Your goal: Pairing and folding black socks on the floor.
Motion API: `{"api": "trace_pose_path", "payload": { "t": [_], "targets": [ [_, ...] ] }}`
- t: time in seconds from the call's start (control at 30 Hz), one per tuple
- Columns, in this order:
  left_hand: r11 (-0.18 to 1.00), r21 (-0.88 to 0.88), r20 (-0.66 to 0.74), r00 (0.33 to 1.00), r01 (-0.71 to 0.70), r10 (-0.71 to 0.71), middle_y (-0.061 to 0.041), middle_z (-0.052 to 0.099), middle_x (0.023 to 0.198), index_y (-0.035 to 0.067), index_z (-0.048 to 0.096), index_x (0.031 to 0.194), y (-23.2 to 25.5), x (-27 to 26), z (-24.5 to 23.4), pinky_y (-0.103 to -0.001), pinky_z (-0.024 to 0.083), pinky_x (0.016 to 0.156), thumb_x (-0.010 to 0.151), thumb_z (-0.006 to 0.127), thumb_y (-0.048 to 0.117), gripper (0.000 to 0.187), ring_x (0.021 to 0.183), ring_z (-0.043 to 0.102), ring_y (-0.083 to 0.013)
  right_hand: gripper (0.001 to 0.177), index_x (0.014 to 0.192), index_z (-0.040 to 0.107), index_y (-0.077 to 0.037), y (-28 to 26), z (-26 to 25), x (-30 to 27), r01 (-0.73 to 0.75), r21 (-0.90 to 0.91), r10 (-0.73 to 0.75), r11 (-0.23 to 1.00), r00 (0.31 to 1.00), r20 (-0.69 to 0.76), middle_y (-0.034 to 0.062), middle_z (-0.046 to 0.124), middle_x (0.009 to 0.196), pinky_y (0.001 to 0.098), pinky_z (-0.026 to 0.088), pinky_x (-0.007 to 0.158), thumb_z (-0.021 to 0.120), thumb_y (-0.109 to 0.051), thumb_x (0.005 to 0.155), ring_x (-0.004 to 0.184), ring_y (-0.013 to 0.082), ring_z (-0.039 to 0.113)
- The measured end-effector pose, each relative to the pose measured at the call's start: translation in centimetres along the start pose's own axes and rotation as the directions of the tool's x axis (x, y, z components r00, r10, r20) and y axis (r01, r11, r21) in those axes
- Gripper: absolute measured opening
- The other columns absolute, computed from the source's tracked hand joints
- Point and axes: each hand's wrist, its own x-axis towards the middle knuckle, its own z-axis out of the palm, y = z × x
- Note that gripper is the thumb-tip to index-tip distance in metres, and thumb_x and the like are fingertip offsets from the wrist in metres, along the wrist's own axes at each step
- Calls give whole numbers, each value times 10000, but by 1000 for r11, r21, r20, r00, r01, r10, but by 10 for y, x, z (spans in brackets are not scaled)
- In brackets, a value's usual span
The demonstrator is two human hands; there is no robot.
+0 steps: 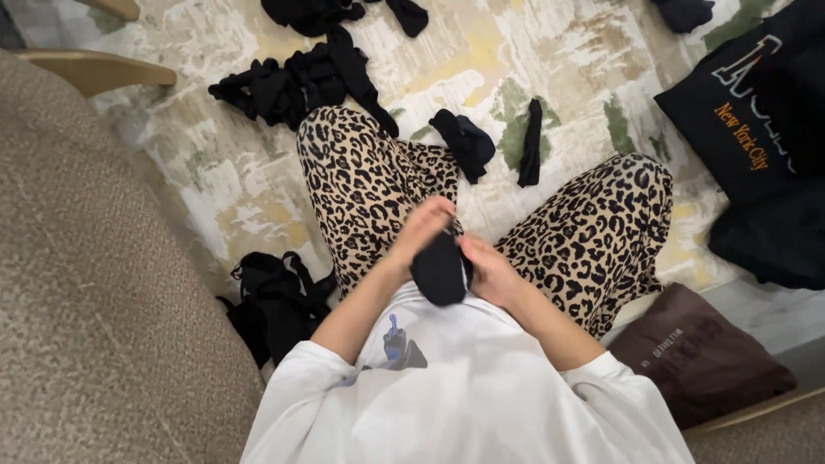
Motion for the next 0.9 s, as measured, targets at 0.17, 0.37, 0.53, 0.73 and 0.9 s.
{"api": "trace_pose_path", "payload": {
  "t": [0.17,0.37,0.53,0.73,0.9],
  "targets": [
    [952,-224,97,977,208,-191,-23,659,1019,38,628,1131,38,0,28,-252,524,841,998,627,201,210,923,635,-104,560,1341,553,0,-11,-62,-10,24,-82,-6,996,977,211,80,669,1263,389,496,1041,678,-442,1020,1164,194,654],
    [973,-197,28,993,120,-117,-13,679,1110,59,604,1227,52,-20,36,-262,548,903,902,671,117,338,1025,653,-85,573,1402,573,4,-49,-16,-30,136,-240,-108,961,986,124,75,670,1347,360,479,1074,636,-388,988,1238,172,632],
    [923,368,-197,980,113,-41,-79,729,1037,-16,631,1233,63,-18,52,-265,557,794,923,734,49,333,917,657,-99,358,1369,710,45,-41,-32,-34,144,-789,-308,597,950,-60,142,722,1204,326,537,945,735,-115,1050,1067,158,640],
    [979,191,82,992,76,-93,-42,681,1089,14,600,1314,51,2,48,-255,550,834,970,726,105,378,973,626,-87,521,1303,525,-96,-73,14,-32,206,-719,-380,664,921,-88,0,662,1097,258,538,857,793,-148,859,1001,92,631],
    [813,582,-6,1000,-16,24,-115,727,1159,59,655,1311,42,21,30,-295,611,842,1052,690,188,291,1025,727,-186,472,1304,604,-50,-149,7,-12,283,-831,-708,479,684,-175,60,687,1202,348,578,997,780,-119,871,1103,200,672]
  ]
}}
